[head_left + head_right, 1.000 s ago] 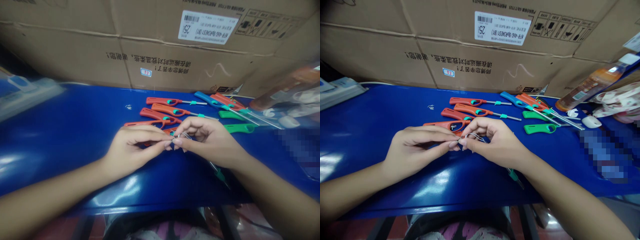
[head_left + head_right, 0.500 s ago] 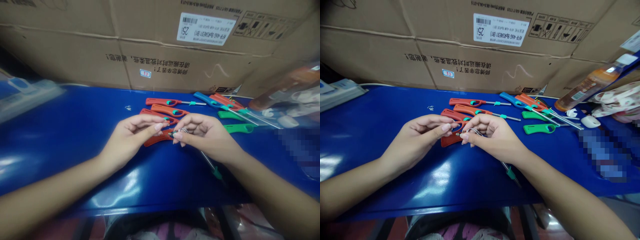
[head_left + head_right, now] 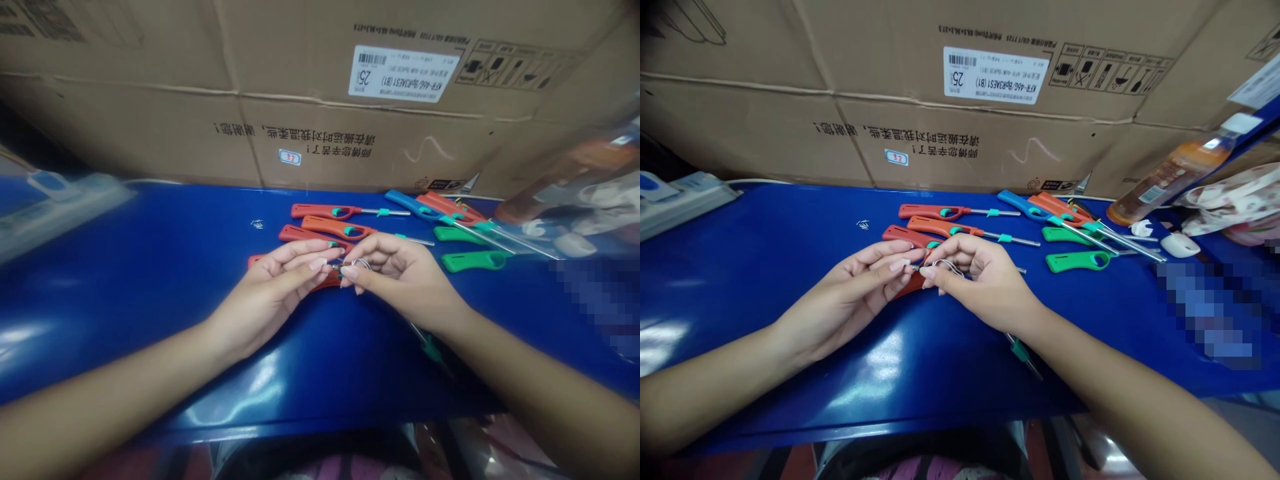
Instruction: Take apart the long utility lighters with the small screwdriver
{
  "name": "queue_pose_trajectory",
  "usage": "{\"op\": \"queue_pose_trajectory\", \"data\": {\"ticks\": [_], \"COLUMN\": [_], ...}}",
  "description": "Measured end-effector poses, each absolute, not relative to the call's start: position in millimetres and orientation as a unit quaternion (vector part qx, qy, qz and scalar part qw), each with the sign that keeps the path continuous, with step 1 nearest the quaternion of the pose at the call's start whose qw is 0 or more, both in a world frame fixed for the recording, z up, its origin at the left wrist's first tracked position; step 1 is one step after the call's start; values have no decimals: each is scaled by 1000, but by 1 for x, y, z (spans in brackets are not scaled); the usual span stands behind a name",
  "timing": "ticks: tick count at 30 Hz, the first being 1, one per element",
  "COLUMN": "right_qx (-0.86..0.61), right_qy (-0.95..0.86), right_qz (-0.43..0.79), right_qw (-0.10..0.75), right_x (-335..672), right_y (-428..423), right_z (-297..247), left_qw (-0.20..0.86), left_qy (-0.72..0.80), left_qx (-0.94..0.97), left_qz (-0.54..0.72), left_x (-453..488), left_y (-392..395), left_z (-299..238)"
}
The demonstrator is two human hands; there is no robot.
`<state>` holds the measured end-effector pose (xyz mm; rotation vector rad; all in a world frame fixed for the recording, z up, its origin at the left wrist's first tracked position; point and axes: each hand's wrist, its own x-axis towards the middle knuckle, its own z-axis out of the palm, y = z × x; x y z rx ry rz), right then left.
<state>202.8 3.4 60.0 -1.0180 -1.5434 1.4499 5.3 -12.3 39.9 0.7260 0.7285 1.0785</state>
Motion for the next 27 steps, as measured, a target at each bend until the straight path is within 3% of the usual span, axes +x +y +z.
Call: {"op": "queue_pose_trajectory", "data": {"ticks": [14, 27], "right_qx": [-386, -426], "right_qy": [-644, -730], "right_qz": [480, 282], "right_qw": [454, 454], "right_x": [199, 199], "right_y": [-2, -9], "right_z": [49, 45], "left_qw": [749, 754], "left_qy": [320, 322], "left_qx": [319, 297], "left_qz": [485, 490], "left_x": [10, 11], "left_y": [-17, -17], "left_z": [39, 37]}}
